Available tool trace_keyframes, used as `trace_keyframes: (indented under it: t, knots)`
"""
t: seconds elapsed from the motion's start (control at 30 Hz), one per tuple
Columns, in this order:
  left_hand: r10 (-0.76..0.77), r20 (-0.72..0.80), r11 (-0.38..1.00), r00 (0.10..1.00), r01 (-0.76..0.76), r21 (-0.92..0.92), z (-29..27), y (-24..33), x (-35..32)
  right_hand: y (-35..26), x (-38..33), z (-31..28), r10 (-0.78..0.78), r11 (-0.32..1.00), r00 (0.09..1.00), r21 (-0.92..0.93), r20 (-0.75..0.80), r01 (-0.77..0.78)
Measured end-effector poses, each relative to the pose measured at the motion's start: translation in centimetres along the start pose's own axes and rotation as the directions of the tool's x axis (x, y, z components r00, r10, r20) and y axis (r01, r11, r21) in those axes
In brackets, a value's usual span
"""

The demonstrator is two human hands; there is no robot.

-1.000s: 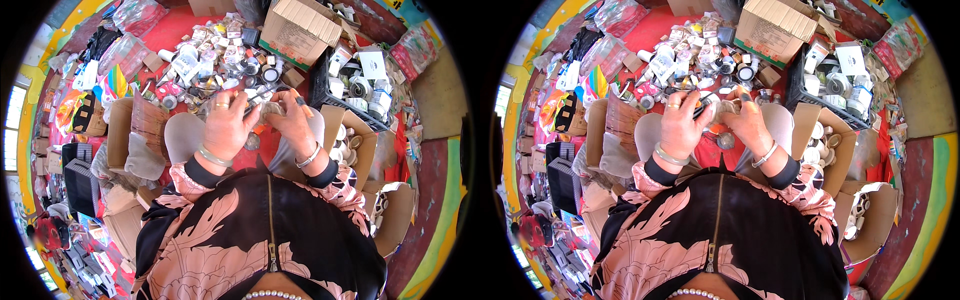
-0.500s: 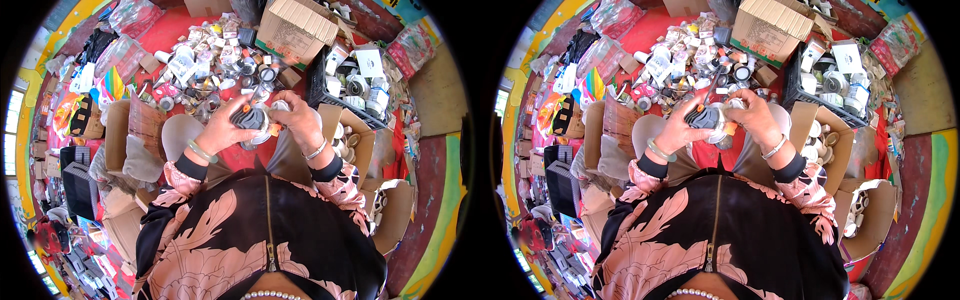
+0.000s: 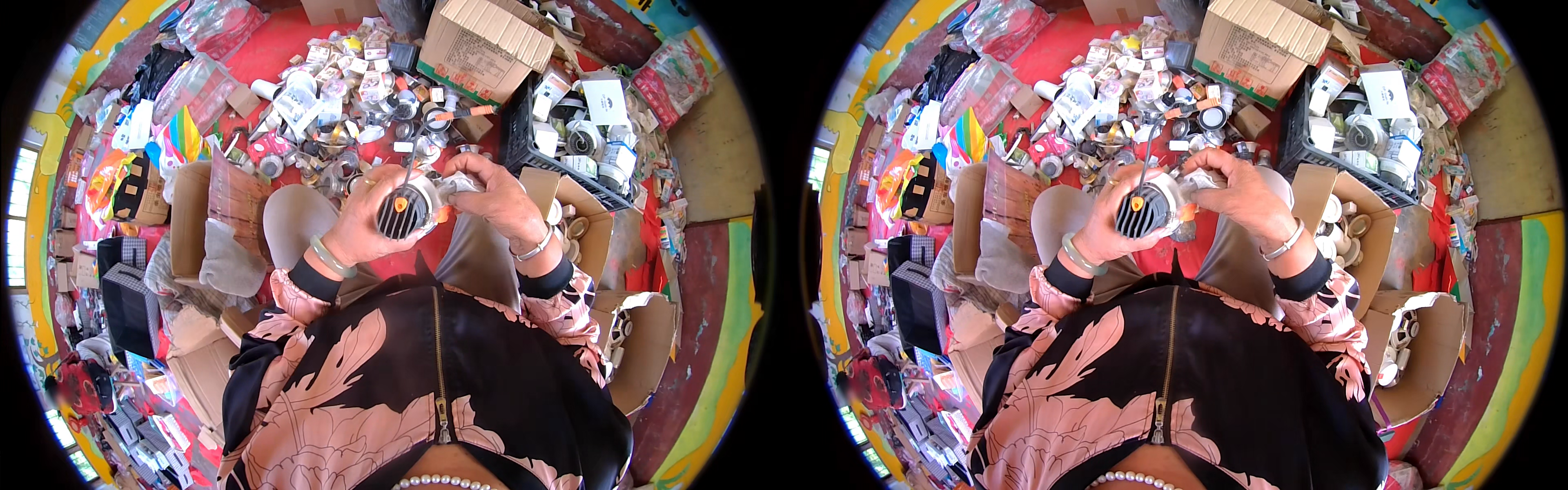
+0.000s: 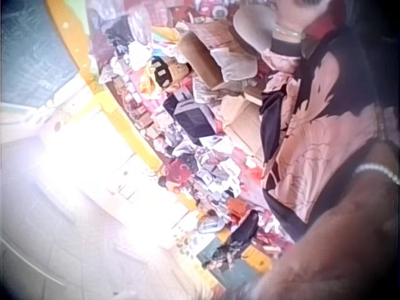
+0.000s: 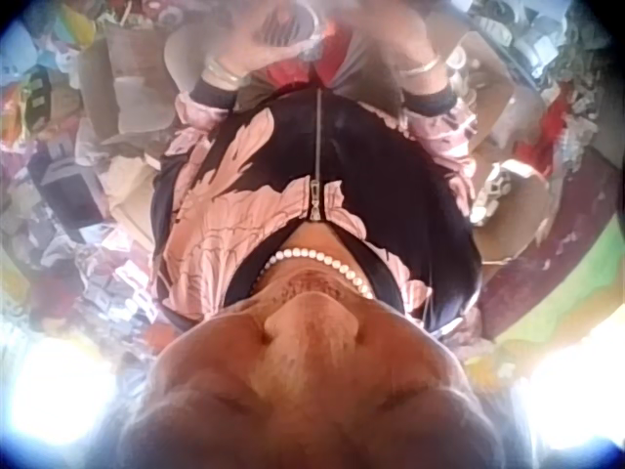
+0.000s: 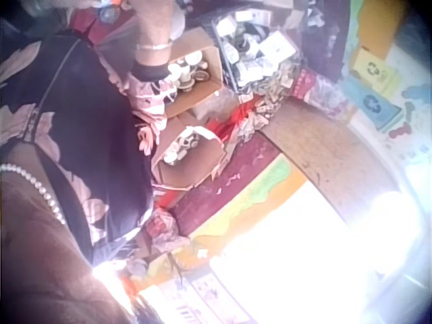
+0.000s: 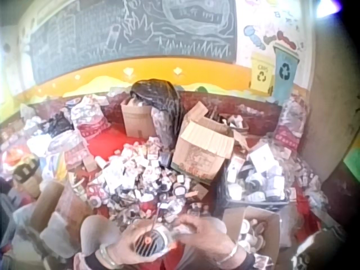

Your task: The person sits on the floor and cleans small white electronic devices, such as power adapters, using a white cloth. They wipe the surfaces of the items and place them into a cardboard box.

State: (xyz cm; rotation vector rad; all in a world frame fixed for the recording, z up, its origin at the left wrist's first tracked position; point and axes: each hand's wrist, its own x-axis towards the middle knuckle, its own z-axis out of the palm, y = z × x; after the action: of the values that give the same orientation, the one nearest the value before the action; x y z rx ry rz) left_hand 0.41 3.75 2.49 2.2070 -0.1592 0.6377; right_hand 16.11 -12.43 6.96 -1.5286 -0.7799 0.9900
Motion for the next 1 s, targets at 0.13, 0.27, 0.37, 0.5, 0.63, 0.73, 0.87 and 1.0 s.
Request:
trace_keyframes:
  t: [0.13,0.27,0.37,0.5,0.63,0.73,0.87,1.0]
  knots:
    - [-0.039,-0.076,0.987,0.996,0.05,0.15,0.2,1.3,0.2,-0.1,-0.3,0.5,-0.152,0.972,0.987,-0.189,-0.05,0.14]
    - [-0.022,-0.097,0.97,0.995,0.045,0.237,0.6,2.0,0.4,0.6,-0.3,1.3,-0.212,0.899,0.976,-0.4,-0.046,0.176]
    - [-0.004,-0.117,0.957,0.993,0.038,0.289,1.0,2.5,0.2,1.9,-0.3,2.0,-0.325,0.841,0.942,-0.48,-0.081,0.249]
    - [0.032,-0.138,0.952,0.99,0.011,0.306,1.2,2.7,0.1,2.5,-0.3,2.2,-0.357,0.853,0.927,-0.444,-0.11,0.276]
    - [0.014,-0.08,0.996,0.997,-0.006,0.09,1.7,2.4,-0.1,1.6,-0.5,2.3,-0.35,0.875,0.93,-0.394,-0.111,0.282]
    - [0.055,-0.015,0.979,0.998,-0.051,0.2,2.7,3.9,-0.1,-0.4,-0.5,2.1,-0.241,0.91,0.968,-0.363,-0.072,0.2]
    - [0.056,-0.102,0.979,0.993,-0.035,0.198,2.4,3.4,0.0,0.0,-0.4,1.1,-0.215,0.891,0.975,-0.417,-0.048,0.176]
    - [0.022,-0.192,0.967,0.981,0.027,0.252,1.6,2.9,-0.3,0.5,-0.8,0.3,-0.24,0.948,0.967,-0.233,-0.079,0.217]
